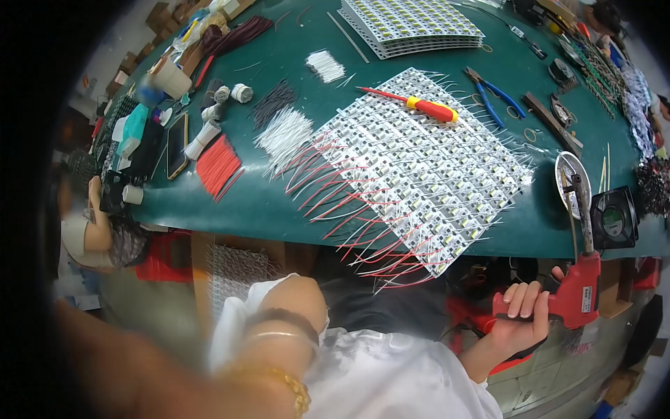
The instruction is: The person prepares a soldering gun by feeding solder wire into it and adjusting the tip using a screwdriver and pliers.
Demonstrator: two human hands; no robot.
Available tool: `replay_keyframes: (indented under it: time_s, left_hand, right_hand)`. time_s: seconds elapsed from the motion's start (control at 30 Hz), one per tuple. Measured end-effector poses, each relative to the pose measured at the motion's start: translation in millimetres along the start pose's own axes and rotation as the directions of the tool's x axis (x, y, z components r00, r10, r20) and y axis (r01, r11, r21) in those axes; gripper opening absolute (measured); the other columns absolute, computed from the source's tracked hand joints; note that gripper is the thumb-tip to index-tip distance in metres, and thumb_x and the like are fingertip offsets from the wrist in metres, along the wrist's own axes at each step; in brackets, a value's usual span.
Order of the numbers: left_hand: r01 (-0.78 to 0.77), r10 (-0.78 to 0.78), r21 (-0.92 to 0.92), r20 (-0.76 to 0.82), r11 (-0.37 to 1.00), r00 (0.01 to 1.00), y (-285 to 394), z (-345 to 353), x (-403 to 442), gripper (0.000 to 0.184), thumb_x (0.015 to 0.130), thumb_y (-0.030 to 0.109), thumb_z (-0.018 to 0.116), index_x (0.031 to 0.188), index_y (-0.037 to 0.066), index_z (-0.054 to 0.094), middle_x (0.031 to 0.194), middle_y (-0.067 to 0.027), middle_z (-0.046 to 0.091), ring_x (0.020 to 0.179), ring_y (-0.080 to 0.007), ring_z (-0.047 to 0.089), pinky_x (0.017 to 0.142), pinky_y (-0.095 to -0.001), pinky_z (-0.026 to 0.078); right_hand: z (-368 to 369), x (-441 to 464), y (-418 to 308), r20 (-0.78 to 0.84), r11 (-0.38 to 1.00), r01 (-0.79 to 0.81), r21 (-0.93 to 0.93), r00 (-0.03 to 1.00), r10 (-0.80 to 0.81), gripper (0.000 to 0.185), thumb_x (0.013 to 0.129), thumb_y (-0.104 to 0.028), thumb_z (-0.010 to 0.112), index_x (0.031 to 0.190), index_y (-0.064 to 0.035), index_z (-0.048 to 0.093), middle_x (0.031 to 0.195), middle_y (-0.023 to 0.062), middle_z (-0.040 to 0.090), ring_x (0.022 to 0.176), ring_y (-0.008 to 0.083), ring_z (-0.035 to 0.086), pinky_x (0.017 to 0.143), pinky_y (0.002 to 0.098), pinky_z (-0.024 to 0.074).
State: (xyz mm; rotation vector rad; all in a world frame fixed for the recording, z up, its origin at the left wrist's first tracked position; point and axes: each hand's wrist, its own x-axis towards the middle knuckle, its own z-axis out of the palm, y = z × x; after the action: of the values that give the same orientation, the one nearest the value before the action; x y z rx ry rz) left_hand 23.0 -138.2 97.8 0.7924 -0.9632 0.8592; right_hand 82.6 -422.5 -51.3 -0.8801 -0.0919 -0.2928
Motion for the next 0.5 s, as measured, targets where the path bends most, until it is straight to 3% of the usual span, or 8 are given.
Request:
replay_keyframes:
  time_s: [0.17,0.27,0.3,0.5]
  left_hand:
    - [0.136,-0.135,-0.008,-0.226,0.991,0.965,-28,-15,-1,0.024,0.089,0.026,0.047,0.092,0.003,0.048,0.079,-0.0052,0.043,0.066,-0.0140,0.041,0.089,-0.0382,0.042]
    - [0.256,-0.259,-0.073,-0.474,0.964,0.842,-66,-34,-17,0.024,0.089,0.026,0.047,0.092,0.003,0.048,0.079,-0.0053,0.043,0.067,-0.0140,0.040,0.090,-0.0387,0.042]
    - [0.278,-0.270,-0.077,-0.577,0.958,0.771,-79,-38,-22,0.029,0.091,0.032,0.044,0.093,0.003,0.049,0.079,-0.0052,0.043,0.066,-0.0141,0.040,0.091,-0.0443,0.042]
    - [0.322,-0.337,-0.139,-0.607,0.936,0.719,-102,-58,-38,0.031,0.094,0.033,0.036,0.095,0.005,0.050,0.080,-0.0063,0.044,0.068,-0.0159,0.044,0.093,-0.0477,0.039]
  right_hand:
    - [-4,-1,-1,-0.064,1.000,0.002,0.013,0.998,-0.001,0.034,0.091,-0.008,0.038,0.124,-0.0014,0.035,0.055,-0.0016,0.031,0.044,0.0084,0.031,0.053,0.0266,0.0344]
    - [-1,1,1,-0.090,1.000,0.018,0.019,0.996,-0.017,0.035,0.090,-0.007,0.039,0.124,-0.0006,0.034,0.054,-0.0010,0.033,0.043,0.0090,0.032,0.051,0.0271,0.0357]
    - [0,2,1,-0.096,1.000,0.017,0.004,0.995,-0.016,0.035,0.090,-0.007,0.039,0.124,-0.0007,0.034,0.054,-0.0009,0.033,0.043,0.0091,0.033,0.051,0.0270,0.0360]
    - [1,6,8,-0.082,1.000,-0.014,-0.004,0.997,0.014,0.036,0.089,-0.006,0.039,0.124,-0.0011,0.034,0.054,-0.0007,0.033,0.042,0.0096,0.034,0.050,0.0277,0.0373]
